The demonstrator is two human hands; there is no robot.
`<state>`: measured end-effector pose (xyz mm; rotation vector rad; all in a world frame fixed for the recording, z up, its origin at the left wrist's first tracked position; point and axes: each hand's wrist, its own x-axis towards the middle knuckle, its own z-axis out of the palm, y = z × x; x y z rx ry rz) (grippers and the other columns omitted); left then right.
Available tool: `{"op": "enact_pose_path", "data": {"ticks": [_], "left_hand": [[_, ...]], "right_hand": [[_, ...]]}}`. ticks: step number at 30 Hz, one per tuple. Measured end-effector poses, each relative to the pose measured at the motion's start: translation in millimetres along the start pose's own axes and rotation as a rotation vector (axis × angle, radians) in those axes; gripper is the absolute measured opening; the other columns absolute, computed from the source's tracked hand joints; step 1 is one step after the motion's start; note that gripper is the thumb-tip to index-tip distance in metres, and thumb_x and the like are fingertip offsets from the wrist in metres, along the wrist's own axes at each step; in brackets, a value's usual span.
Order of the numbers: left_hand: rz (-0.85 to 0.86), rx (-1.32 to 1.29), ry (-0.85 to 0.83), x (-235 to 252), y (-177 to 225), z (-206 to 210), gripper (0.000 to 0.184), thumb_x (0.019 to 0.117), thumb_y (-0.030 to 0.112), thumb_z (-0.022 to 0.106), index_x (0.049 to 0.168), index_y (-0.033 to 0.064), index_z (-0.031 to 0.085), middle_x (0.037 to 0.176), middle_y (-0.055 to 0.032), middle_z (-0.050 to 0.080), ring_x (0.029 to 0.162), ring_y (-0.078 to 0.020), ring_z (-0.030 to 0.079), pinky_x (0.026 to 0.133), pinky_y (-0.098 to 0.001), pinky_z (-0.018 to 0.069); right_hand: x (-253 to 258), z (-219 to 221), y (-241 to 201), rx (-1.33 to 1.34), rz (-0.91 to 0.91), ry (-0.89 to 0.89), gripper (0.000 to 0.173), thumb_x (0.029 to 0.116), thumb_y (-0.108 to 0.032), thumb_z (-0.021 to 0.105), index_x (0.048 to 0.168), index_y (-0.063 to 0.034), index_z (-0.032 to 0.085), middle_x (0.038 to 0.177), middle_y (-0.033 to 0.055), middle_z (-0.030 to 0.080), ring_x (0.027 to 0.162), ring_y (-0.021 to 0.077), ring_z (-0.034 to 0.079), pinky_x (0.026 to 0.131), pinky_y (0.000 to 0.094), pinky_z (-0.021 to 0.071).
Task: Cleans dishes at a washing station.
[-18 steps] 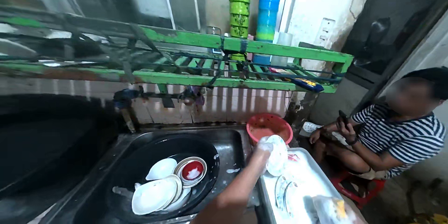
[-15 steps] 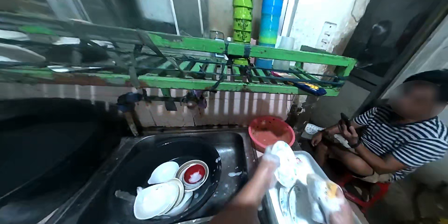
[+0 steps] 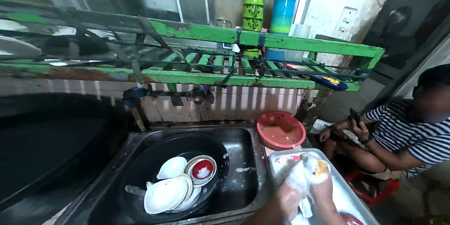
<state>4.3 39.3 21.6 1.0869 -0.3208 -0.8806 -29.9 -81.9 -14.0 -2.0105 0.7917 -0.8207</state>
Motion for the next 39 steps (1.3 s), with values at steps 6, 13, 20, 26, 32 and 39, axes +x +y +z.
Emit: {"op": "enact_pose_path", "data": {"ticks": [6,13,20,26,32,39], "left_hand": [[0.198,0.145,0.198,29,-8,-6,0.039,0.1096,0.010,0.040,0.143,-0.0073,0.048,0.138,-0.0197,0.057,0.125,-0.0176,0.057,0.107,-0.0300,0.0464],[0.189,-0.107,0.226,32,-10,7,0.038,0.1121,0.021,0.038,0.138,0.0007,0.055,0.129,-0.0132,0.063,0.117,-0.0162,0.062,0.101,-0.0327,0.0518],[0.261,0.169,0.219,13,-8,18,0.043,0.1114,0.022,0.038,0.145,-0.0008,0.052,0.142,-0.0165,0.058,0.129,-0.0163,0.056,0.111,-0.0332,0.0447],[-0.219,-0.240,0.277,27,11,-14,0.062,0.1099,0.055,0.021,0.152,0.0141,0.043,0.138,-0.0206,0.059,0.116,-0.0353,0.063,0.089,-0.0525,0.0527],[-0.168,-0.284,0.265,10,28,8,0.028,0.0965,-0.004,0.052,0.123,0.0034,0.057,0.106,-0.0130,0.065,0.093,-0.0220,0.065,0.078,-0.0405,0.0563],[-0.081,0.161,-0.074,-9,-22,36,0.044,0.0991,-0.006,0.050,0.142,-0.0041,0.043,0.124,-0.0122,0.059,0.110,-0.0104,0.060,0.095,-0.0270,0.0521]], "right_hand": [[-32,8,-27,0.068,0.062,-0.055,0.053,0.0880,-0.006,0.066,0.134,0.0168,0.050,0.124,0.0310,0.062,0.116,0.0326,0.061,0.103,0.0432,0.0484],[0,-7,-9,-0.177,-0.035,-0.115,0.052,0.0883,-0.022,0.070,0.128,0.0115,0.061,0.124,0.0328,0.063,0.120,0.0435,0.060,0.106,0.0552,0.0460],[28,-14,0,0.351,0.231,-0.071,0.027,0.1061,-0.013,0.046,0.128,0.0020,0.052,0.095,0.0095,0.063,0.079,0.0129,0.063,0.070,0.0332,0.0570],[37,-60,-49,0.908,0.110,-0.014,0.026,0.1104,-0.018,0.032,0.105,-0.0129,0.056,0.079,-0.0044,0.065,0.070,0.0053,0.065,0.062,0.0249,0.0578],[30,-59,19,0.279,0.279,-0.162,0.029,0.1055,-0.012,0.048,0.130,0.0019,0.054,0.092,0.0091,0.063,0.072,0.0128,0.061,0.064,0.0324,0.0546],[-15,-56,-22,-0.046,0.028,-0.133,0.053,0.0869,-0.015,0.073,0.132,0.0084,0.057,0.112,0.0236,0.069,0.106,0.0309,0.067,0.095,0.0509,0.0530]]}}
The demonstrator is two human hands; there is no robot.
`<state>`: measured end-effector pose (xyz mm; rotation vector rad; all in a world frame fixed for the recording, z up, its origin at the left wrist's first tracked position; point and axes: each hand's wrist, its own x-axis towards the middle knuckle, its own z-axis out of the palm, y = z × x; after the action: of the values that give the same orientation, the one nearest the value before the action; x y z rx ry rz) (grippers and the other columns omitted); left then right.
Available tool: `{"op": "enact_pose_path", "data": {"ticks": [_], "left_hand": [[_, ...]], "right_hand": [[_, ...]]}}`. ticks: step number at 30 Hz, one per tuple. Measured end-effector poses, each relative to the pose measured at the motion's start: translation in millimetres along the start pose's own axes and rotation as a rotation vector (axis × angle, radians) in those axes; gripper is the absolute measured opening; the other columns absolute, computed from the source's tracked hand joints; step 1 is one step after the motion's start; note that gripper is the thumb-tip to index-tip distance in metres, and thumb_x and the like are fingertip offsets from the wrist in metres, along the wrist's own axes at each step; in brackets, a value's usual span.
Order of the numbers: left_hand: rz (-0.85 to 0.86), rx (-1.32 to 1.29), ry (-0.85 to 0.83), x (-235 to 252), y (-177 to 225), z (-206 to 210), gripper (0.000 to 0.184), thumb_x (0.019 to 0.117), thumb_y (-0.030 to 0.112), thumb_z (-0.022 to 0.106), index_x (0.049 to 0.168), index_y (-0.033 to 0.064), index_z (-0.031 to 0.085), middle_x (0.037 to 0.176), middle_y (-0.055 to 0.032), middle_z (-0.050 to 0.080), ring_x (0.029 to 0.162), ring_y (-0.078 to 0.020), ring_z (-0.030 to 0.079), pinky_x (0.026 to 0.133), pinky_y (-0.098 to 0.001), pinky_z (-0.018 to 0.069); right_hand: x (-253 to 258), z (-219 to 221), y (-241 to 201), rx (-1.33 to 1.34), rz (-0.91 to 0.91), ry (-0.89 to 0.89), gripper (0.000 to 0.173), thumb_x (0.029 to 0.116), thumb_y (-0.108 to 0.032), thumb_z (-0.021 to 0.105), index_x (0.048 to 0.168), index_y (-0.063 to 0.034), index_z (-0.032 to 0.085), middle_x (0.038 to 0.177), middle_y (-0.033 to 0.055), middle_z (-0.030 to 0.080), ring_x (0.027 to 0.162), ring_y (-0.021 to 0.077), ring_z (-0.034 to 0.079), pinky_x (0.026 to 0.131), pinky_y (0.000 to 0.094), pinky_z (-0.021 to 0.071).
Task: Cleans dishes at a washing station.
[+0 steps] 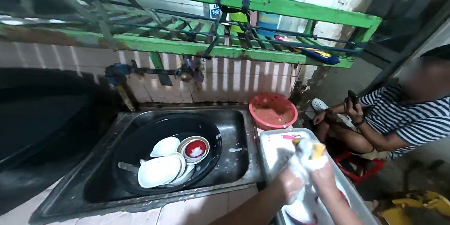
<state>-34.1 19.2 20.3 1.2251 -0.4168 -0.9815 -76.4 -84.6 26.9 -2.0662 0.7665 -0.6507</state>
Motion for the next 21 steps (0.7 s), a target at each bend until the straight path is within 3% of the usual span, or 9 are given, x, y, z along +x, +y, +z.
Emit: {"op": "enact_pose_path", "data": {"ticks": [3,4,7,9,14,17,19,20,21], "left_hand": [[0.108,0.046,-0.071,-9,9,5,0.041,0.0943,-0.005,0.055,0.135,-0.0051,0.053,0.118,-0.0096,0.064,0.107,-0.0072,0.062,0.095,-0.0242,0.0524],[0.104,0.054,-0.091,-12,14,6,0.040,0.0945,-0.006,0.055,0.134,-0.0060,0.053,0.118,-0.0097,0.064,0.107,-0.0069,0.062,0.096,-0.0237,0.0522],[-0.093,0.179,-0.148,-10,22,-2,0.041,0.0874,-0.011,0.055,0.127,-0.0008,0.054,0.106,-0.0074,0.061,0.095,-0.0108,0.060,0.084,-0.0287,0.0523],[-0.157,0.161,-0.154,-5,21,-7,0.032,0.0955,-0.008,0.055,0.125,0.0042,0.054,0.100,-0.0022,0.060,0.087,-0.0081,0.060,0.078,-0.0266,0.0528],[-0.049,0.097,-0.160,-4,20,-5,0.054,0.0773,-0.016,0.058,0.129,0.0004,0.053,0.112,-0.0089,0.063,0.102,-0.0130,0.063,0.088,-0.0318,0.0550],[-0.146,0.100,-0.176,-6,26,-4,0.050,0.0784,-0.015,0.058,0.125,0.0022,0.055,0.110,-0.0088,0.062,0.100,-0.0151,0.062,0.085,-0.0344,0.0545],[-0.125,0.057,-0.182,-8,27,-5,0.035,0.0851,-0.015,0.057,0.113,0.0064,0.056,0.094,-0.0011,0.061,0.086,-0.0089,0.061,0.076,-0.0281,0.0537],[-0.108,0.000,-0.172,-9,29,-6,0.041,0.0826,-0.017,0.056,0.116,0.0053,0.055,0.096,-0.0018,0.062,0.087,-0.0093,0.061,0.077,-0.0284,0.0542],[-0.100,-0.075,-0.148,-10,30,-5,0.049,0.0805,-0.018,0.055,0.124,0.0034,0.052,0.102,-0.0053,0.062,0.092,-0.0119,0.063,0.080,-0.0306,0.0554]], "right_hand": [[34,-21,27,0.239,0.176,0.094,0.038,0.0993,-0.017,0.063,0.132,-0.0003,0.055,0.099,0.0132,0.066,0.080,0.0185,0.064,0.070,0.0404,0.0568],[36,-28,27,0.230,0.203,0.100,0.036,0.1003,-0.017,0.063,0.132,-0.0011,0.055,0.099,0.0134,0.066,0.080,0.0191,0.064,0.070,0.0408,0.0564],[7,-29,-1,-0.022,0.034,0.020,0.053,0.0894,-0.011,0.074,0.135,0.0070,0.053,0.113,0.0237,0.067,0.104,0.0307,0.067,0.093,0.0511,0.0536],[-11,-16,-7,-0.085,-0.250,0.020,0.055,0.0780,-0.021,0.075,0.124,0.0067,0.063,0.106,0.0150,0.073,0.099,0.0211,0.071,0.090,0.0423,0.0578],[30,-35,14,0.152,0.147,0.068,0.037,0.1015,-0.016,0.058,0.133,0.0011,0.054,0.106,0.0155,0.065,0.090,0.0209,0.064,0.080,0.0433,0.0561],[10,-34,-15,-0.039,-0.033,0.046,0.044,0.0922,-0.015,0.070,0.129,0.0067,0.058,0.108,0.0221,0.069,0.099,0.0293,0.068,0.090,0.0513,0.0544],[-8,-23,-27,-0.065,-0.230,0.044,0.050,0.0798,-0.024,0.074,0.121,0.0025,0.064,0.101,0.0100,0.072,0.093,0.0142,0.070,0.085,0.0363,0.0581],[-7,-20,-27,-0.036,-0.224,0.055,0.049,0.0809,-0.023,0.075,0.121,0.0031,0.064,0.101,0.0098,0.072,0.093,0.0136,0.070,0.085,0.0351,0.0580],[2,-21,-23,0.012,-0.128,0.062,0.045,0.0866,-0.017,0.074,0.124,0.0061,0.062,0.103,0.0160,0.071,0.095,0.0210,0.068,0.086,0.0427,0.0561]]}}
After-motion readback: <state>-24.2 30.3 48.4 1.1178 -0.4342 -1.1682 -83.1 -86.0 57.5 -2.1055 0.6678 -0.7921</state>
